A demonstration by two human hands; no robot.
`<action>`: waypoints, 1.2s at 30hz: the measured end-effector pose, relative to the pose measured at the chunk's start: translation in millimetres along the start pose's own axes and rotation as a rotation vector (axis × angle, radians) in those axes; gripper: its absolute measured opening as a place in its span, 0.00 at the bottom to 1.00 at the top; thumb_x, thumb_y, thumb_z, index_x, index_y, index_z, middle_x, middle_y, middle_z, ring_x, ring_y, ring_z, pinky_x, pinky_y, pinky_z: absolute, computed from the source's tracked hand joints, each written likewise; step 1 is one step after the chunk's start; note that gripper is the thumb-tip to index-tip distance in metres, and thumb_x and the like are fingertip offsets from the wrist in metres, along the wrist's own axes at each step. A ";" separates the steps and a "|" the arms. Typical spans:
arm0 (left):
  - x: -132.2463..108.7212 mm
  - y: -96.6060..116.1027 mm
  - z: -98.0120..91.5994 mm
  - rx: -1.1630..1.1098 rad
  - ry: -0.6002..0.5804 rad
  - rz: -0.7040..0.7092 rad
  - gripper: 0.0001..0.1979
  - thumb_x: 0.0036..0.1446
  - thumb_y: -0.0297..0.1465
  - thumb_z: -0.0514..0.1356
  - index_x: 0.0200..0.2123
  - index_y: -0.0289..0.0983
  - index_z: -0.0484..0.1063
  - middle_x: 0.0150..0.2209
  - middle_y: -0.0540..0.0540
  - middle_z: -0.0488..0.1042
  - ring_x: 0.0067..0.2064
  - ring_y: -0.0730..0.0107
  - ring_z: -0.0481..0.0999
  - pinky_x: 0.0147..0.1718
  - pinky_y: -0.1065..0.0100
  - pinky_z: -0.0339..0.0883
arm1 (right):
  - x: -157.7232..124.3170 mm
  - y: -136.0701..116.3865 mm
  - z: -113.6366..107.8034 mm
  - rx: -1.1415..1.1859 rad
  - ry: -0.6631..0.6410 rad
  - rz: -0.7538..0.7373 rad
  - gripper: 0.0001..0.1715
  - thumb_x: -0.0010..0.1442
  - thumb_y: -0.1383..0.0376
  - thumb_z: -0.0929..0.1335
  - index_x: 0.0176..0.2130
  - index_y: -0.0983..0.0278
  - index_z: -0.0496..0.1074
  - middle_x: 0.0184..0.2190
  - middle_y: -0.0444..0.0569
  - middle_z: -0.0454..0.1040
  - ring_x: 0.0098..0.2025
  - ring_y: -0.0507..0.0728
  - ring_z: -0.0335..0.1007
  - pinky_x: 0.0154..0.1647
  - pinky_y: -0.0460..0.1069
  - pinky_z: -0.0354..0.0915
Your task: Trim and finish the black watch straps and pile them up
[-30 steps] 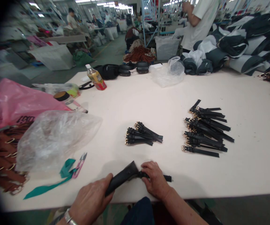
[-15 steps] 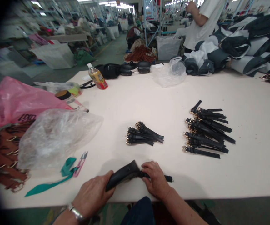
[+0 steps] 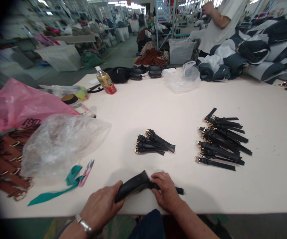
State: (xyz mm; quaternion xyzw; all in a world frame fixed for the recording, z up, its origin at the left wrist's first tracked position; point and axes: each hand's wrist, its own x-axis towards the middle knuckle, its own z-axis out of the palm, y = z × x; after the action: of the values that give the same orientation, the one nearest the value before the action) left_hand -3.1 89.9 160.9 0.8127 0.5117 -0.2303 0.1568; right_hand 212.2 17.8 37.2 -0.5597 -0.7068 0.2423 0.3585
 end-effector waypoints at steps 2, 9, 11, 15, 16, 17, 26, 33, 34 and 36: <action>2.6 -3.6 -2.5 0.002 0.014 -0.026 0.18 0.51 0.35 0.50 0.47 0.41 0.62 0.38 0.44 0.75 0.41 0.57 0.74 0.37 0.60 0.65 | 0.3 -1.3 -0.6 -0.005 -0.004 0.004 0.17 0.51 0.69 0.66 0.43 0.61 0.67 0.44 0.52 0.69 0.45 0.61 0.63 0.49 0.59 0.57; -15.5 1.4 5.8 -0.019 -0.028 0.018 0.22 0.52 0.35 0.50 0.51 0.40 0.59 0.39 0.44 0.75 0.41 0.56 0.73 0.39 0.58 0.65 | -0.5 -2.2 -0.4 0.004 0.008 0.020 0.17 0.50 0.70 0.66 0.42 0.61 0.67 0.44 0.52 0.68 0.46 0.61 0.63 0.48 0.59 0.57; -14.9 4.6 8.0 -0.018 -0.036 0.020 0.21 0.51 0.35 0.50 0.51 0.41 0.60 0.39 0.44 0.75 0.41 0.57 0.74 0.38 0.59 0.65 | -0.6 -1.7 -0.2 0.011 0.009 0.019 0.17 0.50 0.71 0.65 0.42 0.61 0.67 0.44 0.52 0.68 0.46 0.60 0.63 0.48 0.58 0.57; -4.6 4.1 4.6 -0.011 0.002 -0.057 0.19 0.52 0.35 0.49 0.49 0.41 0.61 0.38 0.44 0.75 0.40 0.59 0.74 0.36 0.62 0.64 | -0.1 -3.4 -1.0 0.001 0.001 0.029 0.17 0.49 0.70 0.66 0.42 0.61 0.67 0.44 0.52 0.68 0.46 0.61 0.62 0.48 0.58 0.57; -3.0 2.8 2.9 -0.008 0.009 -0.074 0.19 0.52 0.35 0.49 0.48 0.40 0.61 0.38 0.44 0.75 0.40 0.58 0.74 0.36 0.62 0.64 | 0.2 -4.5 -1.2 -0.004 0.004 0.029 0.17 0.49 0.70 0.66 0.42 0.61 0.67 0.44 0.52 0.68 0.46 0.61 0.63 0.48 0.58 0.57; -2.7 1.4 1.3 -0.008 0.016 -0.084 0.19 0.53 0.35 0.48 0.49 0.40 0.60 0.37 0.43 0.75 0.40 0.58 0.74 0.35 0.61 0.64 | 0.5 -5.7 -1.4 -0.007 0.009 0.028 0.17 0.49 0.70 0.66 0.42 0.61 0.68 0.43 0.52 0.68 0.45 0.60 0.63 0.48 0.58 0.57; -25.7 2.8 6.1 -0.051 -0.034 -0.061 0.21 0.54 0.36 0.48 0.52 0.40 0.59 0.39 0.43 0.75 0.42 0.59 0.73 0.39 0.62 0.63 | 6.6 -14.7 1.1 -0.027 0.036 0.111 0.12 0.50 0.67 0.68 0.38 0.61 0.71 0.37 0.49 0.68 0.40 0.59 0.63 0.41 0.53 0.59; -18.4 -2.2 10.6 -0.075 -0.023 -0.147 0.21 0.54 0.37 0.48 0.51 0.38 0.59 0.40 0.43 0.75 0.43 0.59 0.73 0.39 0.62 0.62 | 18.9 -25.3 7.7 -0.211 0.002 0.171 0.10 0.51 0.61 0.70 0.36 0.59 0.72 0.31 0.48 0.68 0.36 0.58 0.61 0.37 0.52 0.55; -19.2 -4.8 11.1 -0.082 -0.014 -0.152 0.20 0.54 0.37 0.48 0.50 0.39 0.60 0.40 0.43 0.75 0.42 0.59 0.73 0.38 0.62 0.63 | 20.9 -27.6 9.5 -0.243 -0.002 0.185 0.10 0.51 0.59 0.70 0.36 0.59 0.72 0.31 0.48 0.68 0.36 0.58 0.61 0.36 0.52 0.54; -22.6 -9.2 12.5 -0.103 -0.001 -0.153 0.19 0.54 0.38 0.48 0.49 0.40 0.61 0.38 0.44 0.76 0.41 0.58 0.74 0.37 0.62 0.63 | 23.2 -30.8 12.8 -0.290 0.001 0.208 0.10 0.52 0.56 0.69 0.34 0.58 0.72 0.30 0.48 0.68 0.35 0.58 0.61 0.36 0.52 0.52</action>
State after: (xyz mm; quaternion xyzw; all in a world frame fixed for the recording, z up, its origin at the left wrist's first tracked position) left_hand -22.5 70.5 162.3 0.7620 0.5834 -0.2155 0.1805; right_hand 180.5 33.1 57.6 -0.6756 -0.6725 0.1734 0.2474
